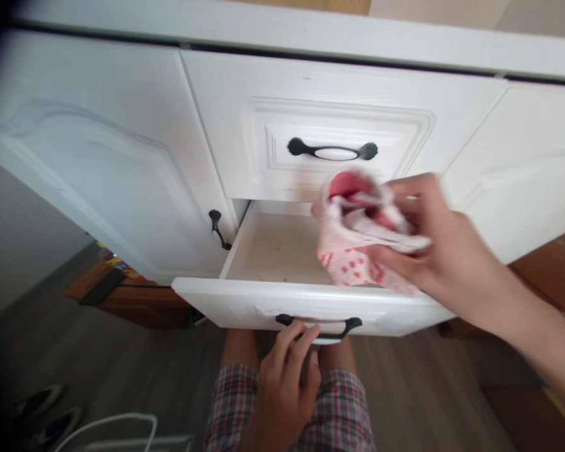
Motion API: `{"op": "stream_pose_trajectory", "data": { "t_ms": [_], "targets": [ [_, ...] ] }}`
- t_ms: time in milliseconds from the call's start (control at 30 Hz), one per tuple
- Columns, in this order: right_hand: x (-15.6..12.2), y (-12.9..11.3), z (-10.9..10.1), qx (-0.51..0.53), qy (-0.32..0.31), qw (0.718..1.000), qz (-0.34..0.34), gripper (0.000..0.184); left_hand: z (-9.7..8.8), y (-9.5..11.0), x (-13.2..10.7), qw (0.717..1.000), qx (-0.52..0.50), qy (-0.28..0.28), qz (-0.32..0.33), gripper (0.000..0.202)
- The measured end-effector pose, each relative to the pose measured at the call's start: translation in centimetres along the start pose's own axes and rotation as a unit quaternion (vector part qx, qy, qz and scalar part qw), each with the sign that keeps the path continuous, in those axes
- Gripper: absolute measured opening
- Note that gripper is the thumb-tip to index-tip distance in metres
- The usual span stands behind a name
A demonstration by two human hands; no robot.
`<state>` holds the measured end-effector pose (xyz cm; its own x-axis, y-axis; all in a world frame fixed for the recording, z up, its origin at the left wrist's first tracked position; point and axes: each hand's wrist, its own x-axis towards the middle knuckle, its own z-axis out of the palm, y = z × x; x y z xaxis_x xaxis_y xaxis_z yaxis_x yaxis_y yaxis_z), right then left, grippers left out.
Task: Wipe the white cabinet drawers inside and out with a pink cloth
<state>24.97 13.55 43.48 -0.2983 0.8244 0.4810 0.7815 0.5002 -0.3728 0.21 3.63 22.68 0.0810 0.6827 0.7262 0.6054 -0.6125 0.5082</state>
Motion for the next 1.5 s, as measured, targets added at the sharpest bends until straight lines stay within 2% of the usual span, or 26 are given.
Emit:
{"op": "stream_pose_trajectory", "data": {
  "t_ms": [67,133,200,267,333,467,567,667,800,933,1067,1167,1267,1367,1500],
  "targets": [
    [2.9,-2.3,2.5,-0.035,-0.111,0.989,-0.088,0.045,-0.1,0.2,-0.7,1.000,0.001,0.010,0.006,0.038],
    [5.9,-3.6,5.8,-0.057,-0.217,0.962,-0.158,0.049,-0.1,0.5,-1.2,1.000,0.000,0.018,0.009,0.040],
    [8.6,-3.8,9.3,-0.087,-0.293,0.935,-0.180,0.056,-0.1,0.7,-1.6,1.000,0.000,0.027,0.009,0.041],
    [11.2,-3.3,12.7,-0.142,-0.348,0.912,-0.165,0.058,-0.1,1.0,-1.7,0.999,0.003,0.033,0.003,0.041],
    [13.6,-2.6,15.7,-0.204,-0.366,0.898,-0.134,0.062,0.0,1.2,-1.8,0.999,0.008,0.034,-0.001,0.040],
    [17.8,-1.2,20.2,-0.274,-0.337,0.895,-0.101,0.075,0.2,1.1,-1.9,0.999,0.016,0.029,0.005,0.040],
    [20.0,-0.7,22.5,-0.275,-0.341,0.893,-0.103,0.066,0.3,0.8,-2.0,0.999,0.017,0.028,0.011,0.041],
    [21.1,-0.5,24.0,-0.269,-0.363,0.885,-0.112,0.053,0.4,0.7,-2.0,0.999,0.022,0.032,0.014,0.041],
    [21.4,-0.4,24.5,-0.247,-0.362,0.888,-0.140,0.044,0.6,0.6,-2.1,0.998,0.034,0.043,0.019,0.040],
    [20.3,-1.2,23.3,-0.201,-0.381,0.888,-0.157,0.042,0.9,0.5,-2.2,0.998,0.031,0.051,0.028,0.039],
    [16.8,-3.4,21.9,-0.132,-0.433,0.871,-0.189,0.031,1.3,0.3,-2.4,0.996,0.027,0.075,0.038,0.038],
    [13.4,-5.1,21.2,-0.043,-0.474,0.847,-0.236,0.039,1.4,0.2,-2.7,0.994,0.030,0.086,0.053,0.038],
    [10.4,-6.5,20.3,0.042,-0.524,0.807,-0.269,0.045,1.4,0.1,-3.3,0.993,0.043,0.091,0.060,0.038],
    [8.5,-7.0,18.8,0.063,-0.550,0.789,-0.266,0.044,1.7,0.1,-3.9,0.990,0.052,0.112,0.068,0.037],
    [6.9,-5.8,16.0,0.035,-0.573,0.790,-0.217,0.045,2.1,0.3,-4.3,0.987,0.046,0.143,0.061,0.037]
  ]
}}
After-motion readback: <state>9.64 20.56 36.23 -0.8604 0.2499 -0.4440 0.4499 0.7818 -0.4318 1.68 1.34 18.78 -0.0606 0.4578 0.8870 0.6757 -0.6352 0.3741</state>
